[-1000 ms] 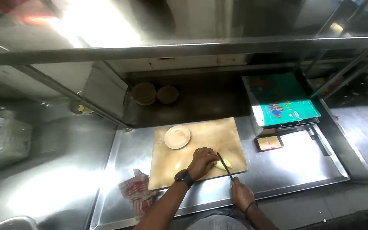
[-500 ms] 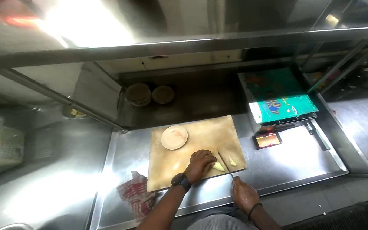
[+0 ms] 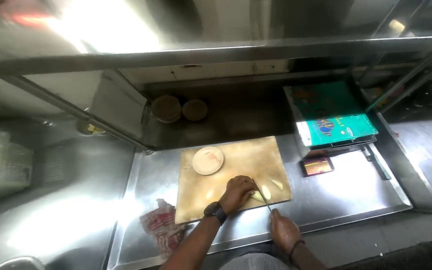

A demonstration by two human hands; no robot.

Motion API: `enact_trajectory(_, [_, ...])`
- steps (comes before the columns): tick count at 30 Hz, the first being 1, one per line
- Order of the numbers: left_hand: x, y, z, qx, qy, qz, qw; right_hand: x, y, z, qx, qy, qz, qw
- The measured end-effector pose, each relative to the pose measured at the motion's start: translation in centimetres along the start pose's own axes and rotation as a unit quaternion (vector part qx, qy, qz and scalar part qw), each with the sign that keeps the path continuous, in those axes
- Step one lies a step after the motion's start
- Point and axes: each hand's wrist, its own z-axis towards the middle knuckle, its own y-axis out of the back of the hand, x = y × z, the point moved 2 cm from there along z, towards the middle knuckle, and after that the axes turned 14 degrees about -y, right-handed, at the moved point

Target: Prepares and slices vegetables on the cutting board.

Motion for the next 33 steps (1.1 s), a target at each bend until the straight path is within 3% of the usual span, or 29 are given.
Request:
enact_trajectory(3, [-0.2,0.2,-0.2,-0.007,0.001,-0.005,1.0,-0.1,0.5,-2.0,-0.011,0.002,-0.01,1.0])
enact_trajectory(8, [-0.3,0.3,0.0,-0.015,0.004,-0.014,1.0,0.7,-1.9,1.9,0.013,-0.023,0.008,1.0])
enact_trajectory(13, [0.0,0.3,-0.1,-0.028,-0.004,-0.024,0.999,0.6,-0.2,-1.6,-0.021,-0.009,0.01,1.0])
enact_trajectory(18, [0.0,0.2,-0.2,-0.031,-0.01,-0.019,0.999,1.4,-2.3,1.8,0.013,-0.028,0.01,0.999])
enact_trajectory(23, [0.1,0.3,-0.2,-0.04,-0.013,-0.031,0.999,1.1,-0.2,-1.8,-0.007,-0.01,0.02,1.0])
enact_trajectory(28, [0.0,0.3,-0.3,-0.05,-0.012,-0.029,0.998,2.0,-2.9,1.4,0.021,-0.037,0.022,0.999])
enact_trajectory(33, [0.2,0.5,-0.3,-0.055,-0.01,-0.037,0.998,2.0,-0.1,-2.4,0.004,-0.024,0.027,0.999])
